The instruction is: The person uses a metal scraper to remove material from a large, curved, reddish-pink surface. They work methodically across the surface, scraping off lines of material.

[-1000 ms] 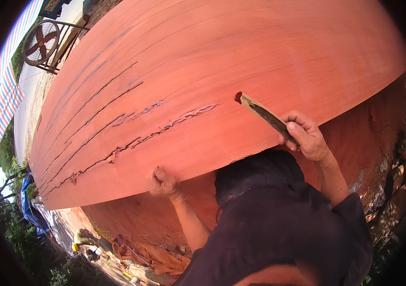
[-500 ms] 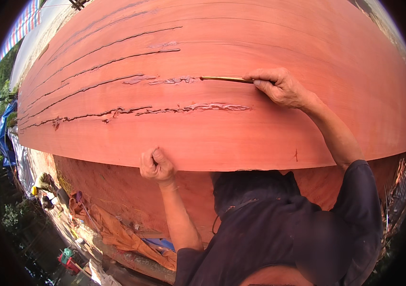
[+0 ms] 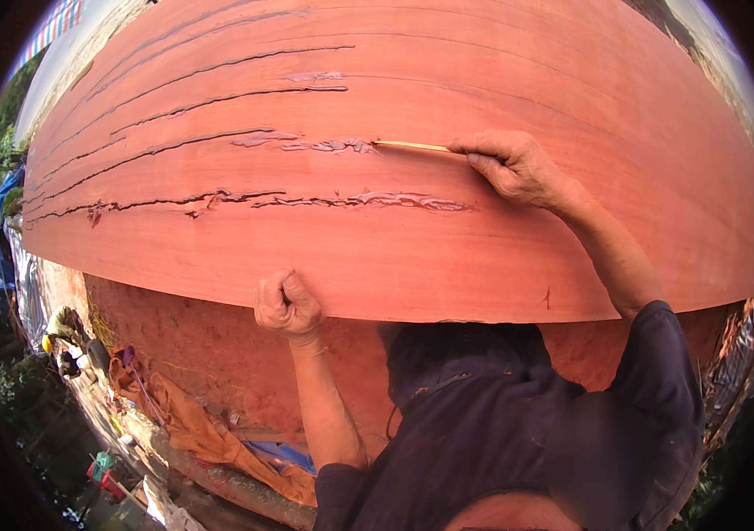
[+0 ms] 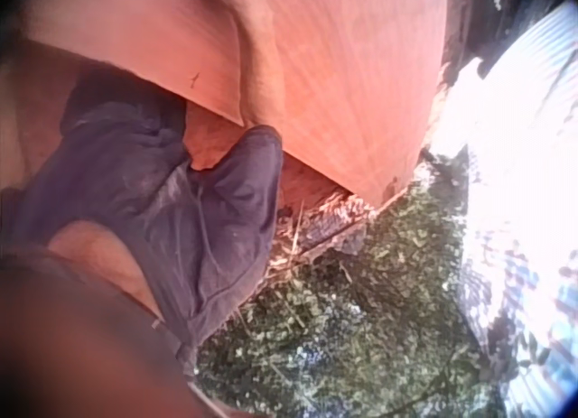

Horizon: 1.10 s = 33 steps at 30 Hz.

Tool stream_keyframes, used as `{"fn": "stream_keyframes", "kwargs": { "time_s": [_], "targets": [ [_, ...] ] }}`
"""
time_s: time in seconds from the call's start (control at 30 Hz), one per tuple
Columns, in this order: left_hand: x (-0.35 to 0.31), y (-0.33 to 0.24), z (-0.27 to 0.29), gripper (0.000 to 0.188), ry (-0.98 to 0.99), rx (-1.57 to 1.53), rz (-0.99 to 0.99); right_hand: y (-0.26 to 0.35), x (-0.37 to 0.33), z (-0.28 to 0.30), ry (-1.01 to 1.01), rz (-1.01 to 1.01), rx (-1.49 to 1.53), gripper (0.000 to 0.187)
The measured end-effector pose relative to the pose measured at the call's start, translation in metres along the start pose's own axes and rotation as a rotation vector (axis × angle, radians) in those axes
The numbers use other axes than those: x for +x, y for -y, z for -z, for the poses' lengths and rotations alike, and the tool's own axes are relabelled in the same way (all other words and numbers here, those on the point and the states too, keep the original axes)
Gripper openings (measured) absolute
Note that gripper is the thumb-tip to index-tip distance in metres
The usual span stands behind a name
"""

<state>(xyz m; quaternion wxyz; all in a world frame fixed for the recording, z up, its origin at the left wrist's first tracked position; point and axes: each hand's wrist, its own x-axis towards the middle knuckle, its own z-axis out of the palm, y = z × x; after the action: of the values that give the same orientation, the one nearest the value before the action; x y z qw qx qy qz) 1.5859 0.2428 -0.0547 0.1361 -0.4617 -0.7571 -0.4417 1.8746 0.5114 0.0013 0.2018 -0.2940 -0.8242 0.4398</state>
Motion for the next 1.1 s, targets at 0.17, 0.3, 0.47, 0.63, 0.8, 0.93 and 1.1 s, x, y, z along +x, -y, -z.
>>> {"fn": "stream_keyframes", "kwargs": {
  "time_s": [0.17,0.3,0.47,0.63,0.8,0.93,1.1],
  "targets": [
    [0.000,0.000,0.000,0.024,-0.005,-0.017,0.003,0.003,0.002,-0.003,-0.027,0.049,-0.062,0.025],
    [0.000,0.000,0.005,0.028,0.047,0.025,-0.038,0.007,0.000,-0.005,-0.056,0.150,-0.242,0.026],
    [-0.001,0.001,0.005,0.027,0.044,0.002,-0.027,0.009,-0.006,-0.006,-0.082,0.197,-0.370,0.029],
    [0.000,0.002,0.005,0.026,0.045,-0.004,-0.043,0.004,-0.009,-0.008,-0.081,0.237,-0.480,0.037],
    [-0.001,0.003,0.002,0.028,0.005,-0.007,-0.020,0.005,-0.012,-0.008,-0.071,0.224,-0.498,0.044],
    [-0.001,0.003,0.005,0.025,0.053,0.004,-0.025,0.018,-0.017,0.000,-0.007,0.168,-0.561,0.036],
    [0.000,0.002,0.006,0.023,0.041,-0.016,-0.055,0.031,-0.032,0.023,0.068,0.084,-0.587,0.034]
  ]
}}
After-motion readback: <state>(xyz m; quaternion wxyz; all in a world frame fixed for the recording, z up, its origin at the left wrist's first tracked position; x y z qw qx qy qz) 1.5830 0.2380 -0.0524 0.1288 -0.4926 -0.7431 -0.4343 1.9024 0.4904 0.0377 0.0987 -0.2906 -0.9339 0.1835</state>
